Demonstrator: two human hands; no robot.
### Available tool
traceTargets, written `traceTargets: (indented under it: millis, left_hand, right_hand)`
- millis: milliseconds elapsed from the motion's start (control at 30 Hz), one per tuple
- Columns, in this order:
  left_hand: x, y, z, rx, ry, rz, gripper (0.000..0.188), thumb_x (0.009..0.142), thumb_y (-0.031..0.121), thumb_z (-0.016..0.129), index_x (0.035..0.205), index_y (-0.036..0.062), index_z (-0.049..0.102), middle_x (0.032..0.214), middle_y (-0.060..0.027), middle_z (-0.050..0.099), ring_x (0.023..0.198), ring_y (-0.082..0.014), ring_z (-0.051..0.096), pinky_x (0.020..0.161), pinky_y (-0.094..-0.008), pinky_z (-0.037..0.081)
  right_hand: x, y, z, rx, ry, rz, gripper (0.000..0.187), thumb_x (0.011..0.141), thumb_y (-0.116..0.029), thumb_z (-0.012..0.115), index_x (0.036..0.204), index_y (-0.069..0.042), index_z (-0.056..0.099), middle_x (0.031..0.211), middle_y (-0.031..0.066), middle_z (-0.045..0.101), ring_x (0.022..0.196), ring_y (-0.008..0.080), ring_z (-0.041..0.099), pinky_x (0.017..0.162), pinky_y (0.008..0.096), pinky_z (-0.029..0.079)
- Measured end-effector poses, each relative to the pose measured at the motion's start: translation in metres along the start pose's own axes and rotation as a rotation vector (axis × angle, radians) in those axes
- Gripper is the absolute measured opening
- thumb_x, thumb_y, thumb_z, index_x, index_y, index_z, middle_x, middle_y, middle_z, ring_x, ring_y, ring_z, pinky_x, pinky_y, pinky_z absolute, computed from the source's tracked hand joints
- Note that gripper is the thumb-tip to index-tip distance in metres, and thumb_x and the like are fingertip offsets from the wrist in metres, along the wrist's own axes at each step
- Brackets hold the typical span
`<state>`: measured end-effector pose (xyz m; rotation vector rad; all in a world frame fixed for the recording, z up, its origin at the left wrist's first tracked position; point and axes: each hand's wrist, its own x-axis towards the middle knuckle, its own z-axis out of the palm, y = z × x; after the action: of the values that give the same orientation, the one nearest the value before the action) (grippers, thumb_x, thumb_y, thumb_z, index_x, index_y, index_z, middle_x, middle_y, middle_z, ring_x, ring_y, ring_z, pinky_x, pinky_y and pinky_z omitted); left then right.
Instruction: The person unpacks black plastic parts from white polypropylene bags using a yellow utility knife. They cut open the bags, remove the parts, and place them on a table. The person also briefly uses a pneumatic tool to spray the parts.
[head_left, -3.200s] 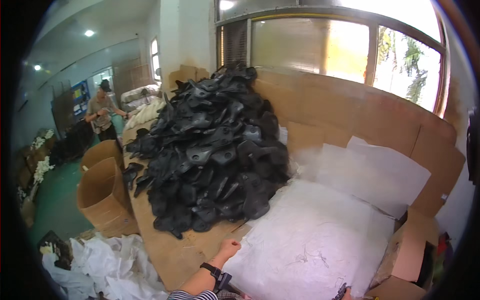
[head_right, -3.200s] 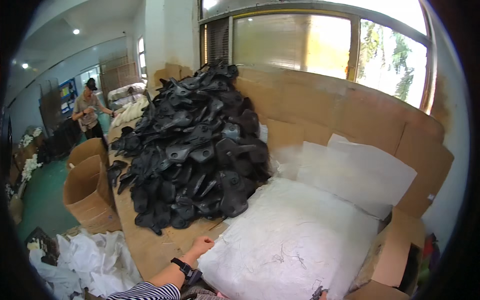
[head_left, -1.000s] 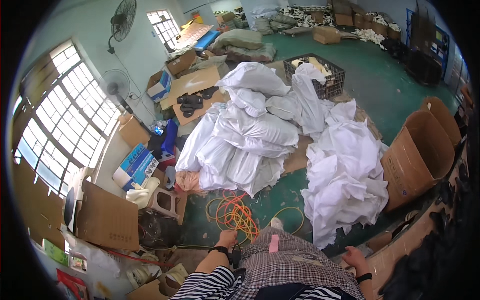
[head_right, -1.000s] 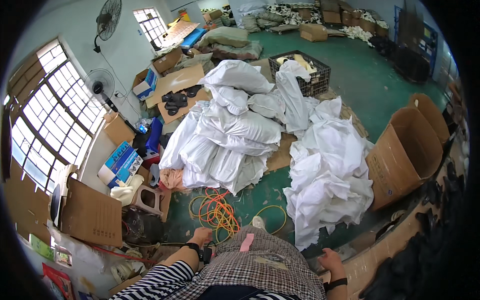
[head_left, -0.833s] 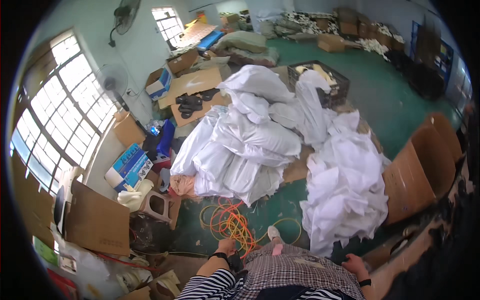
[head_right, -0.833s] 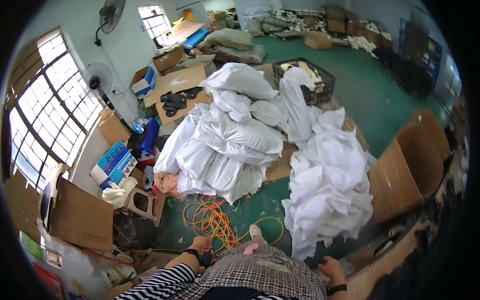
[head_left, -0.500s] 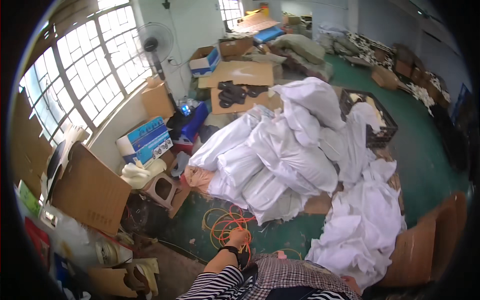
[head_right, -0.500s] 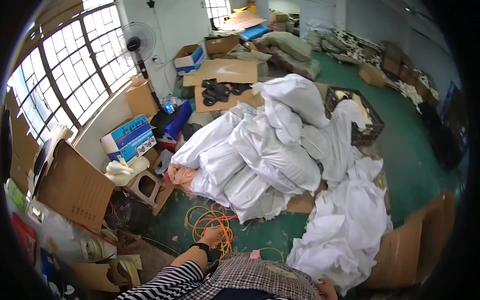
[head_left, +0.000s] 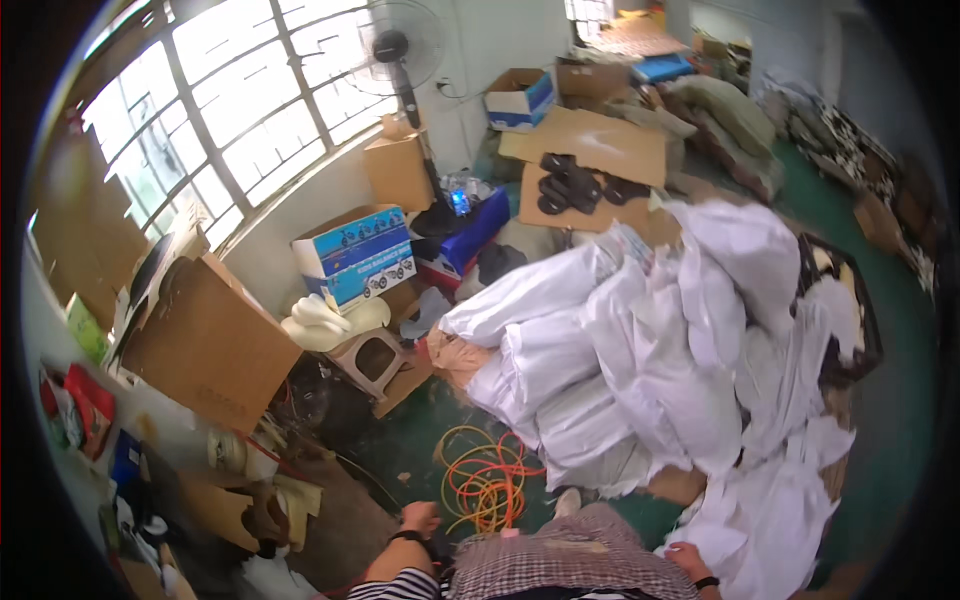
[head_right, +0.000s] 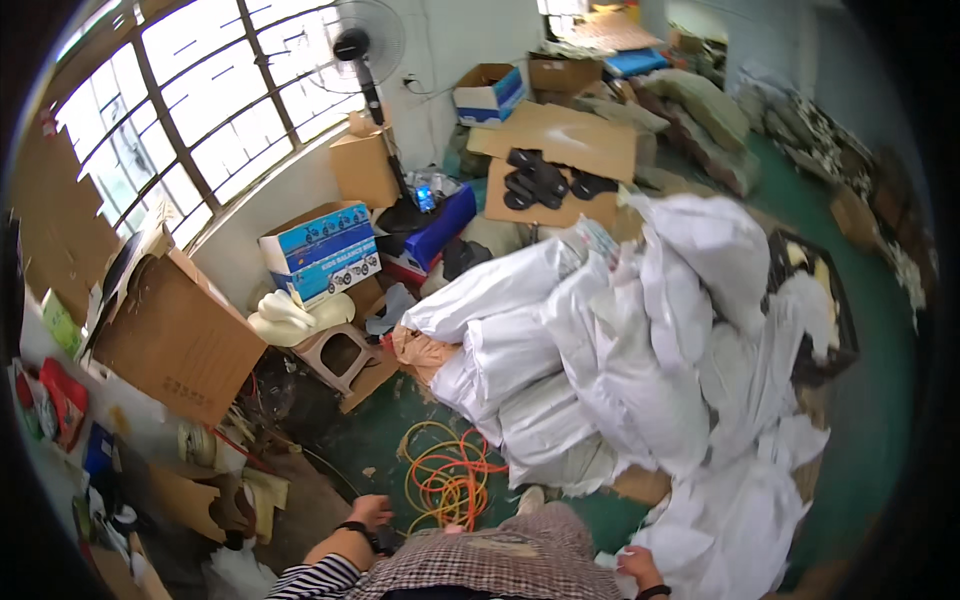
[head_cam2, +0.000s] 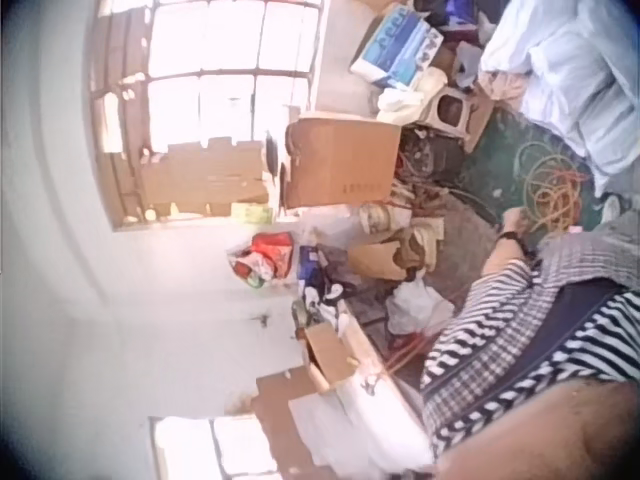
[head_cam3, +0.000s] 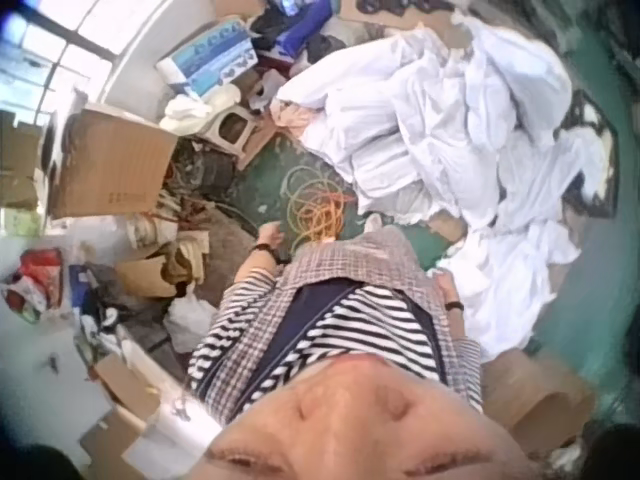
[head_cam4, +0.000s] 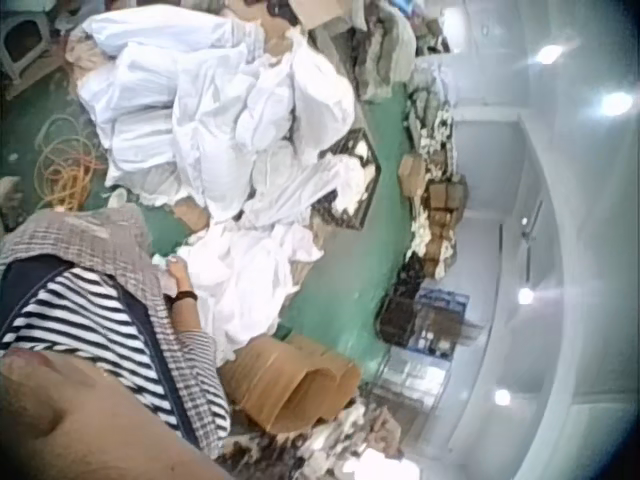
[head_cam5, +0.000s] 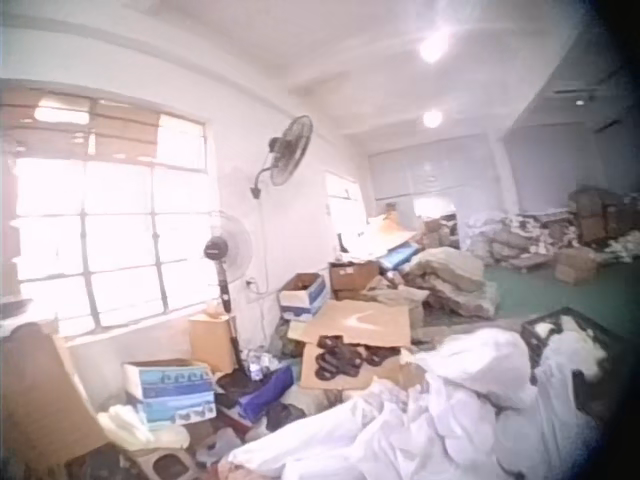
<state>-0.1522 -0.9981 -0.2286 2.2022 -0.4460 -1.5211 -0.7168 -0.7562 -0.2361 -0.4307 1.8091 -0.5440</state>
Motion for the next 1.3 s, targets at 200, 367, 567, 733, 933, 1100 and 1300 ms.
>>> traceTargets:
  millis: [200, 367, 567, 733, 933, 1100, 1300]
  left_hand:
    - [-0.012, 0.046, -0.028, -0.217, 0.244, -0.031, 0.015, 0.083, 0.014, 0.055, 0.088, -0.0002, 0.055, 0.078, -0.0132, 0.057, 0.064, -0.0274, 0.059, 0.057, -0.0429, 0.047]
    - [0.007, 0.125, -0.011, -0.167, 0.305, 0.154, 0.020, 0.085, 0.022, 0.058, 0.085, 0.0018, 0.060, 0.071, -0.0078, 0.060, 0.052, -0.0215, 0.059, 0.044, -0.0331, 0.045]
    - [0.085, 0.243, 0.037, 0.122, 0.291, 0.462, 0.036, 0.085, 0.032, 0.055, 0.085, -0.0025, 0.064, 0.074, -0.0156, 0.064, 0.059, -0.0264, 0.063, 0.058, -0.0370, 0.050]
    - [0.195, 0.318, 0.112, 0.463, 0.033, 0.657, 0.040, 0.083, 0.038, 0.052, 0.090, 0.0019, 0.066, 0.090, -0.0220, 0.064, 0.086, -0.0386, 0.061, 0.077, -0.0430, 0.048]
    - [0.314, 0.349, 0.163, 0.610, -0.496, 0.538, 0.051, 0.086, 0.046, 0.045, 0.090, -0.0005, 0.065, 0.092, -0.0260, 0.063, 0.091, -0.0409, 0.060, 0.082, -0.0462, 0.046]
    - [0.340, 0.393, 0.103, 0.568, -0.626, 0.412, 0.049, 0.087, 0.044, 0.046, 0.098, -0.0005, 0.064, 0.091, -0.0240, 0.064, 0.088, -0.0386, 0.062, 0.080, -0.0426, 0.048]
    - [0.375, 0.439, 0.068, 0.247, -0.588, 0.038, 0.028, 0.088, 0.025, 0.055, 0.096, -0.0007, 0.060, 0.079, -0.0133, 0.064, 0.069, -0.0209, 0.063, 0.064, -0.0339, 0.050]
  right_hand:
    - [0.126, -0.118, -0.019, 0.058, -0.079, 0.090, 0.029, 0.083, -0.015, 0.059, 0.108, 0.000, 0.056, 0.075, 0.0112, 0.065, 0.060, 0.0225, 0.065, 0.054, 0.0338, 0.053]
    - [0.185, -0.258, -0.007, 0.019, -0.024, -0.048, 0.039, 0.082, -0.011, 0.058, 0.119, -0.001, 0.051, 0.079, 0.0122, 0.064, 0.060, 0.0195, 0.064, 0.051, 0.0290, 0.049]
    - [0.234, -0.367, 0.062, -0.018, -0.071, -0.130, 0.041, 0.079, -0.007, 0.057, 0.119, 0.002, 0.050, 0.081, 0.0139, 0.065, 0.060, 0.0188, 0.064, 0.050, 0.0274, 0.048]
    - [0.269, -0.447, 0.154, -0.073, -0.115, -0.073, 0.042, 0.081, -0.010, 0.060, 0.120, 0.002, 0.050, 0.085, 0.0148, 0.066, 0.066, 0.0198, 0.066, 0.055, 0.0280, 0.051]
    - [0.325, -0.580, 0.265, -0.216, -0.104, 0.124, 0.044, 0.079, -0.011, 0.066, 0.119, 0.000, 0.053, 0.083, 0.0102, 0.066, 0.068, 0.0156, 0.064, 0.059, 0.0262, 0.050]
    - [0.445, -0.745, 0.363, -0.626, -0.217, -0.278, 0.042, 0.079, -0.014, 0.068, 0.116, -0.001, 0.056, 0.075, 0.0078, 0.065, 0.068, 0.0139, 0.063, 0.061, 0.0284, 0.051]
    - [0.599, -0.934, 0.459, -0.732, -0.018, -0.656, 0.043, 0.074, -0.026, 0.071, 0.109, -0.003, 0.061, 0.085, 0.0145, 0.066, 0.078, 0.0255, 0.064, 0.072, 0.0343, 0.051]
